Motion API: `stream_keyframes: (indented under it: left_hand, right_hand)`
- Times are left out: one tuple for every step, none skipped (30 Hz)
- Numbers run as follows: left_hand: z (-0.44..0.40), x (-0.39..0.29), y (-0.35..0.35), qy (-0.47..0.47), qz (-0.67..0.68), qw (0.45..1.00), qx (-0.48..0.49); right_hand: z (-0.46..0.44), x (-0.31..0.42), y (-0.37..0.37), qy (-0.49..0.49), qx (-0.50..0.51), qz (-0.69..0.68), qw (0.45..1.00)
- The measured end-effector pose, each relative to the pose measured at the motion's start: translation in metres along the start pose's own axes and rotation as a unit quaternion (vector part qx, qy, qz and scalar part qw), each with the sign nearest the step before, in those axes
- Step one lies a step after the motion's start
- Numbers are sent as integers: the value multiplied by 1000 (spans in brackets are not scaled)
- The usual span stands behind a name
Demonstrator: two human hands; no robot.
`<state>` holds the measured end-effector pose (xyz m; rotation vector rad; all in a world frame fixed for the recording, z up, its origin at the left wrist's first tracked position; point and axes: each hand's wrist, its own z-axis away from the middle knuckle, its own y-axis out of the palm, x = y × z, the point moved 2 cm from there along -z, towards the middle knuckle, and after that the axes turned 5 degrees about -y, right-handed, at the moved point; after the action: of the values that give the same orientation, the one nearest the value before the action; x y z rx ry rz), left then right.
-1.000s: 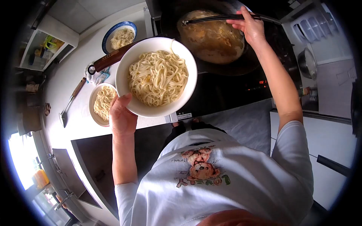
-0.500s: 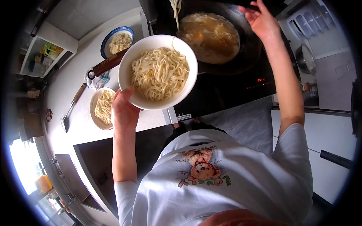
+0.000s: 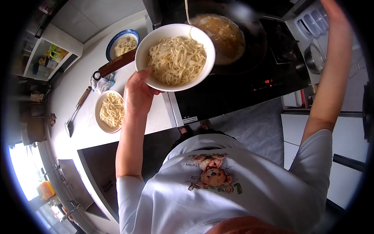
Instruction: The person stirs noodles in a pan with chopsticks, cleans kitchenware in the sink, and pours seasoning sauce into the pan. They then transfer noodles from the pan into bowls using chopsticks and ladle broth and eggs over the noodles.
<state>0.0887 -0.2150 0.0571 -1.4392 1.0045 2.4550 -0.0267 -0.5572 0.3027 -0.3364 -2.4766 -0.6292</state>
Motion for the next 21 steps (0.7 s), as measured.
stream_keyframes:
  left_hand:
    - [-3, 1, -5, -4, -12, 1000, 21]
    - [-5, 2, -6, -9, -24, 999, 43]
    - [-7, 2, -6, -10, -23, 999, 46]
    - [-7, 3, -4, -11, -22, 999, 48]
    - [-8, 3, -2, -12, -21, 998, 51]
    - [-8, 3, -2, -14, -16, 998, 52]
    - [-8, 4, -2, -16, -10, 998, 52]
    - [-8, 4, -2, -18, -4, 998, 52]
    - [-6, 3, 2, -15, 7, 999, 30]
    - [-2, 2, 9, -13, 18, 1000, 9]
    - [0, 1, 13, -11, 29, 999, -13]
    - [1, 1, 12, -10, 28, 1000, -11]
    - [2, 1, 13, -8, 26, 1000, -9]
    - [2, 1, 13, -6, 24, 1000, -6]
    - [3, 1, 14, -3, 28, 1000, -7]
    - [3, 1, 15, 0, 31, 999, -8]
    - [3, 1, 15, 2, 33, 999, -9]
    - [3, 2, 15, 0, 30, 1000, -8]
    - [2, 3, 14, -2, 27, 1000, -8]
    - [2, 3, 14, -4, 23, 1000, -7]
    - [3, 3, 16, -5, 24, 1000, -8]
  right_hand:
    - [4, 4, -1, 12, 16, 18, 1000]
    - [8, 7, -2, 28, 34, 39, 998]
    - [13, 10, -5, 48, 55, 68, 995]
    - [20, 12, -7, 75, 82, 103, 988]
    - [27, 13, -11, 106, 106, 142, 979]
    - [36, 14, -17, 135, 131, 178, 966]
    - [46, 15, -21, 161, 151, 206, 953]
    - [59, 14, -26, 181, 168, 227, 942]
    - [73, 14, -29, 180, 169, 233, 940]
    - [86, 14, -32, 183, 167, 235, 940]
    - [99, 12, -32, 155, 159, 231, 947]
    - [113, 8, -41, 176, 112, 248, 946]
    - [127, 4, -53, 194, 64, 264, 943]
    - [141, -3, -64, 212, 16, 279, 936]
    - [156, -14, -68, 243, 2, 248, 938]
    - [171, -27, -68, 274, -13, 216, 937]
    - [181, -38, -65, 267, -10, 192, 944]
    - [186, -45, -62, 285, -35, 156, 945]
    - [189, -50, -60, 276, -52, 145, 949]
    - [189, -54, -60, 267, -69, 134, 952]
    - [187, -56, -60, 260, -79, 122, 955]
